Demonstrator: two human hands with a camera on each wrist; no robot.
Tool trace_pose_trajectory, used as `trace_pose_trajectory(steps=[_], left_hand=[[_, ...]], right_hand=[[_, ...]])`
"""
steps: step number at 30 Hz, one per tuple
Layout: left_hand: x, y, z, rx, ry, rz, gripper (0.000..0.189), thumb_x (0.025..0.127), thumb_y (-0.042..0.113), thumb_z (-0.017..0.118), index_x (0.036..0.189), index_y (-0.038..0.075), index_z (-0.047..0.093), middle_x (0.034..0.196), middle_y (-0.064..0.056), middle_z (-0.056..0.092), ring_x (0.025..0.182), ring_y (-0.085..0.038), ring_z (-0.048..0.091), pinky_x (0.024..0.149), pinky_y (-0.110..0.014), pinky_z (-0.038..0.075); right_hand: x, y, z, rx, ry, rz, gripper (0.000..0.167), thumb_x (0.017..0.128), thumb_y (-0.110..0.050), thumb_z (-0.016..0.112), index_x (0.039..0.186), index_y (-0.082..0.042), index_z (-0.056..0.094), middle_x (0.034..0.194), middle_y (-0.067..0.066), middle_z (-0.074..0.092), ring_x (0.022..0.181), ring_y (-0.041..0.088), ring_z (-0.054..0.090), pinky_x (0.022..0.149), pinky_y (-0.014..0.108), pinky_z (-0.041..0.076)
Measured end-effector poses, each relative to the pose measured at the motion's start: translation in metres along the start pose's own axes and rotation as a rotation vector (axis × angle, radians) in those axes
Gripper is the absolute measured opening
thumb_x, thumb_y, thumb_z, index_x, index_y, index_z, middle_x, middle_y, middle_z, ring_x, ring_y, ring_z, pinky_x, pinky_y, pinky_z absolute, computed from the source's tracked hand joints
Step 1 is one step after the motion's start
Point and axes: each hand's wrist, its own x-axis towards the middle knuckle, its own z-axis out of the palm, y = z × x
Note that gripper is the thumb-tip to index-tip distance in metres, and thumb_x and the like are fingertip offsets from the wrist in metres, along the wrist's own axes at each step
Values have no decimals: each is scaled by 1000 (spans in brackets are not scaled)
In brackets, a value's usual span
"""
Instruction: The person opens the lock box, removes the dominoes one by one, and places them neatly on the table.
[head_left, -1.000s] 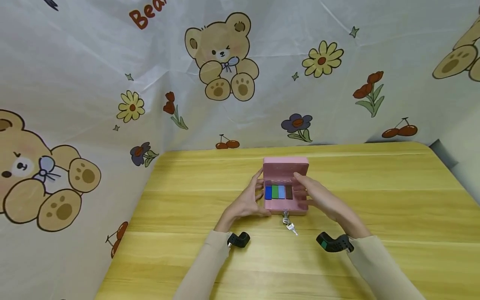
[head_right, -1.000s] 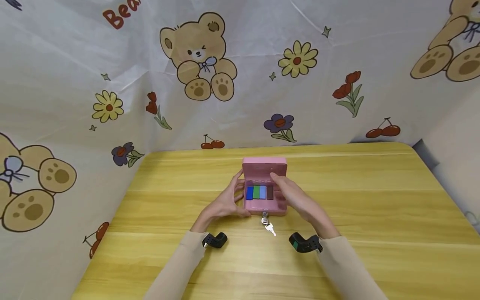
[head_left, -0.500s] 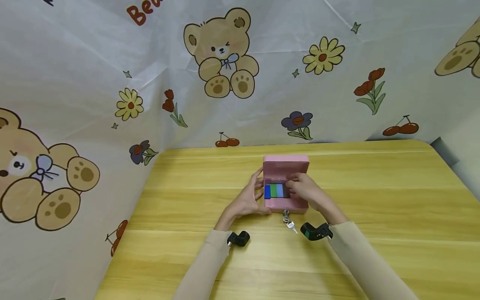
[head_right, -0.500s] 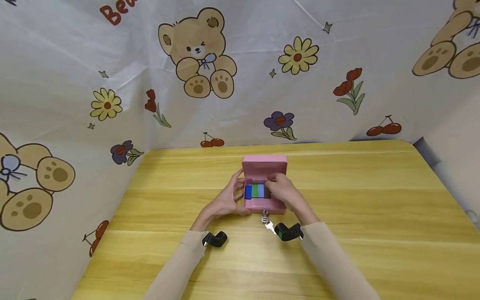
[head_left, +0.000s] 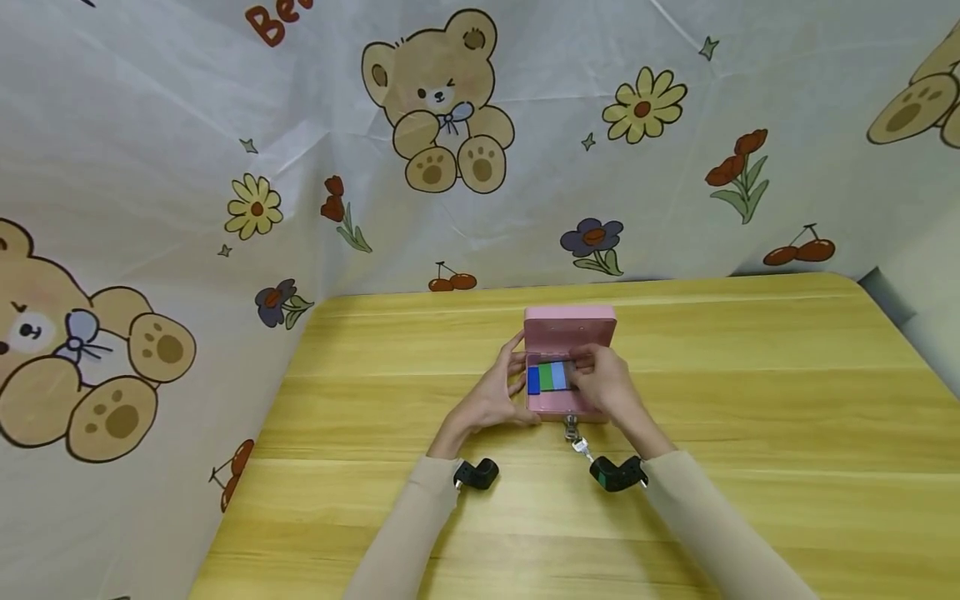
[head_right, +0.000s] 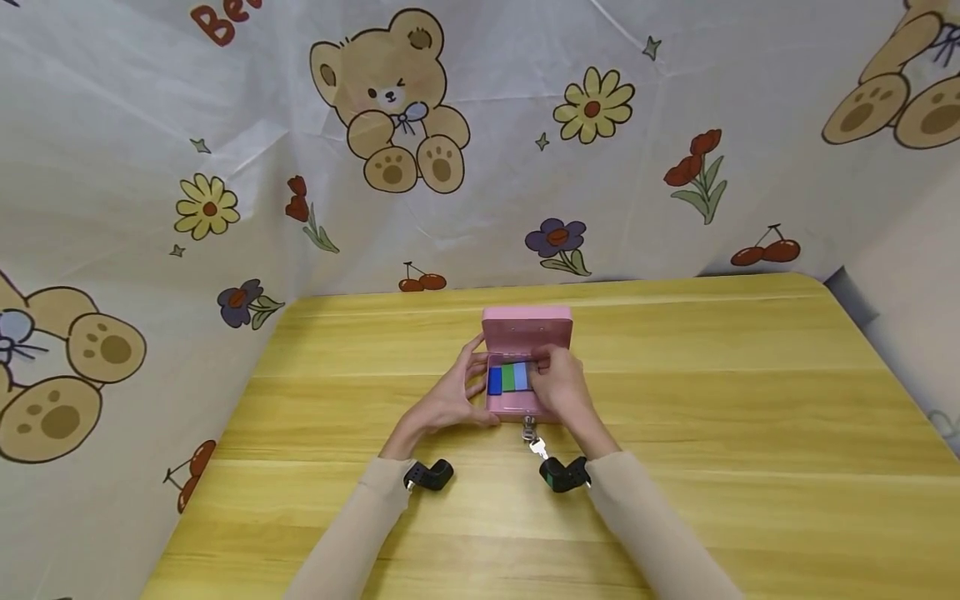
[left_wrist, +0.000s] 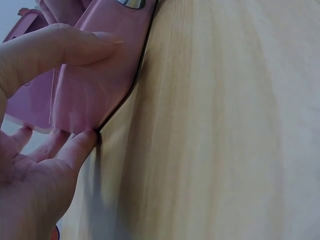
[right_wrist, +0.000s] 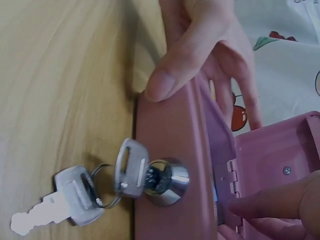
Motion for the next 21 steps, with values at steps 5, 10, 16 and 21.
trace_pose_trajectory(steps=[5,10,16,21], left_hand=[[0,-2,1,-8,-2,8,144,63,-25,85,168,31,4,161,-13,34,150,-29,35,122,-34,37],[1,-1,1,-6,-1,7,143,63,-24,85,168,31,5,161,-14,34,150,-29,36,122,-34,37],[0,-1,1,-15,8,-4,142,64,-24,85,168,33,7,161,-15,34,150,-31,35,123,-38,36],[-1,1,2,-17,6,-14,141,65,-24,85,168,34,6,161,-13,33,150,-30,35,124,-38,35]], right_hand=[[1,5,4,-43,83,-63,31,89,9,70,120,11,68,107,28,72,99,38,72,87,48,63],[1,9,6,-45,137,-105,30,85,15,73,115,10,72,103,27,74,95,38,73,85,47,64],[3,9,8,-31,132,-114,28,84,17,73,111,13,72,98,26,74,89,36,74,81,44,66],[2,9,4,-27,107,-111,23,84,16,72,107,13,74,97,26,75,87,36,75,79,42,66]])
